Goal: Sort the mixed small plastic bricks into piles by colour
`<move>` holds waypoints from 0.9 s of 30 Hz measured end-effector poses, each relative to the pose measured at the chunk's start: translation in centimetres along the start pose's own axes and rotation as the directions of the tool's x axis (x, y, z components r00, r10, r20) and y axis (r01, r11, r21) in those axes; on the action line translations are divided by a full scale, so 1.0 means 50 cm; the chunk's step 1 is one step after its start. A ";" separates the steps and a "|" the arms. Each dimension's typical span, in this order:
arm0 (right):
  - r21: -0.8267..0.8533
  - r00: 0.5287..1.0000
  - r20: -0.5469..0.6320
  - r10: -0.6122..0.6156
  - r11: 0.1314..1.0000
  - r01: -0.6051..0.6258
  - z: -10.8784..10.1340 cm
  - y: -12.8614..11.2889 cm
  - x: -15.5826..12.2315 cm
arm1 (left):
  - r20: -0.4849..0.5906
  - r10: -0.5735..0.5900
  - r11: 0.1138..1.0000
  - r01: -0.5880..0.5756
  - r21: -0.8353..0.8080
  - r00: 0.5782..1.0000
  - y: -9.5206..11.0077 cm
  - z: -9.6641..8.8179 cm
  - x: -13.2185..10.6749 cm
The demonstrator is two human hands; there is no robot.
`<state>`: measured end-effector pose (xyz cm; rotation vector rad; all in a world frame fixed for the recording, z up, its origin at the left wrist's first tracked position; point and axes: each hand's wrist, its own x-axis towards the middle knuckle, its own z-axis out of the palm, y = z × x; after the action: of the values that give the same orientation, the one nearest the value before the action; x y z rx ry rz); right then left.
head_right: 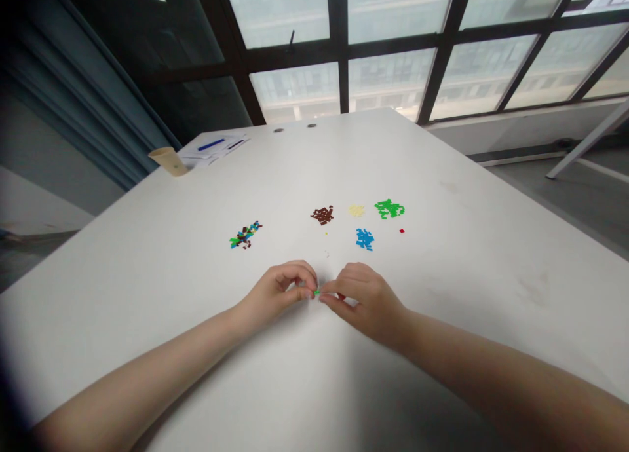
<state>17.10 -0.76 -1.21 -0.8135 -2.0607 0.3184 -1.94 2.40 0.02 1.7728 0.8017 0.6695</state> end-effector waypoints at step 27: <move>-0.385 0.927 -0.237 0.291 0.848 -0.365 -0.134 0.128 0.041 | 0.266 -0.086 0.965 0.014 0.260 0.960 -0.043 -0.019 0.010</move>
<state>24.41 4.91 0.87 -1.4200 -1.8444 -0.0252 -2.79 3.87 -1.69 2.0170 0.7631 0.2818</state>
